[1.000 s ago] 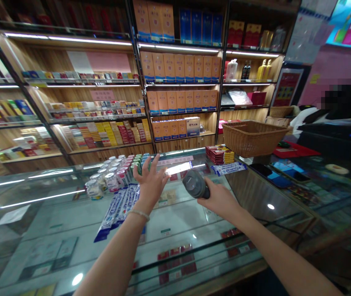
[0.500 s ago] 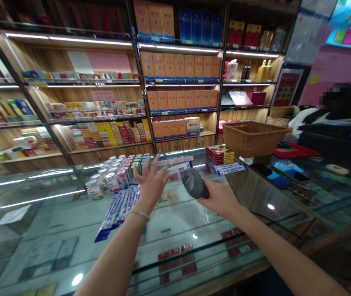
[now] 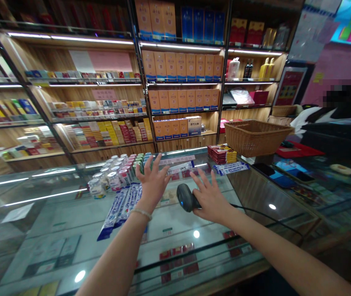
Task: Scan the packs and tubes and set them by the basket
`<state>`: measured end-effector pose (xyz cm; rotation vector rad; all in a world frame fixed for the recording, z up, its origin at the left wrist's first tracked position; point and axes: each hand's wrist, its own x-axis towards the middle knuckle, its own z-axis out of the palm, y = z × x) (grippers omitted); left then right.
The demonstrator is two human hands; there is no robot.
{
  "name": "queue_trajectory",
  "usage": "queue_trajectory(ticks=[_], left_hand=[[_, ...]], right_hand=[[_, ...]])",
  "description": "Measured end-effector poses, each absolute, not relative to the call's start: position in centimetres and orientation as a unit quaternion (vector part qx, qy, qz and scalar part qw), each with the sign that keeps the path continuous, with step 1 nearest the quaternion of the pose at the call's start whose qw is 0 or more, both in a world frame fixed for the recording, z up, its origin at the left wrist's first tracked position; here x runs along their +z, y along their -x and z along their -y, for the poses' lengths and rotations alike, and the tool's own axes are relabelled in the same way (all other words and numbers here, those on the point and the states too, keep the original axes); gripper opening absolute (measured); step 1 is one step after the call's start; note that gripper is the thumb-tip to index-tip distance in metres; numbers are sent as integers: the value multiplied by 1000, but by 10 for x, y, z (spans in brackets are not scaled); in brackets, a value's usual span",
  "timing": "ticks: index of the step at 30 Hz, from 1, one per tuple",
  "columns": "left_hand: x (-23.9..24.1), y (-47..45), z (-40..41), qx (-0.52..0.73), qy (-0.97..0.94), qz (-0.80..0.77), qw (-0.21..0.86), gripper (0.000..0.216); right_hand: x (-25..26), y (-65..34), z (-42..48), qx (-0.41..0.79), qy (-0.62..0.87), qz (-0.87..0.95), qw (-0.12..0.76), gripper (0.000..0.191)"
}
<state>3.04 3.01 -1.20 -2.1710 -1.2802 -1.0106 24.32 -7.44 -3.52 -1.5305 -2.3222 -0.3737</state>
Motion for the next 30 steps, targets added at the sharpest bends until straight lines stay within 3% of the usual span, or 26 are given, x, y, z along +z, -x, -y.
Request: queue_trajectory(ticks=[8, 13, 14, 20, 26, 30], left_hand=[[-14, -30, -32, -363, 782, 460, 211, 19], [-14, -30, -32, -353, 785, 459, 219, 19], [-14, -30, -31, -352, 786, 457, 222, 19], [-13, -32, -31, -356, 790, 448, 223, 20], [-14, -36, -32, -355, 782, 455, 236, 18], [-16, -37, -32, -346, 785, 453, 242, 19]], right_hand=[[-37, -244, 78, -58, 533, 831, 149, 50], [-18, -261, 67, -22, 512, 844, 159, 85], [-12, -266, 61, -28, 518, 837, 174, 85], [7, -286, 15, -193, 528, 781, 273, 54], [-10, -285, -11, -226, 488, 800, 264, 33], [-21, -284, -17, -229, 501, 787, 279, 32]])
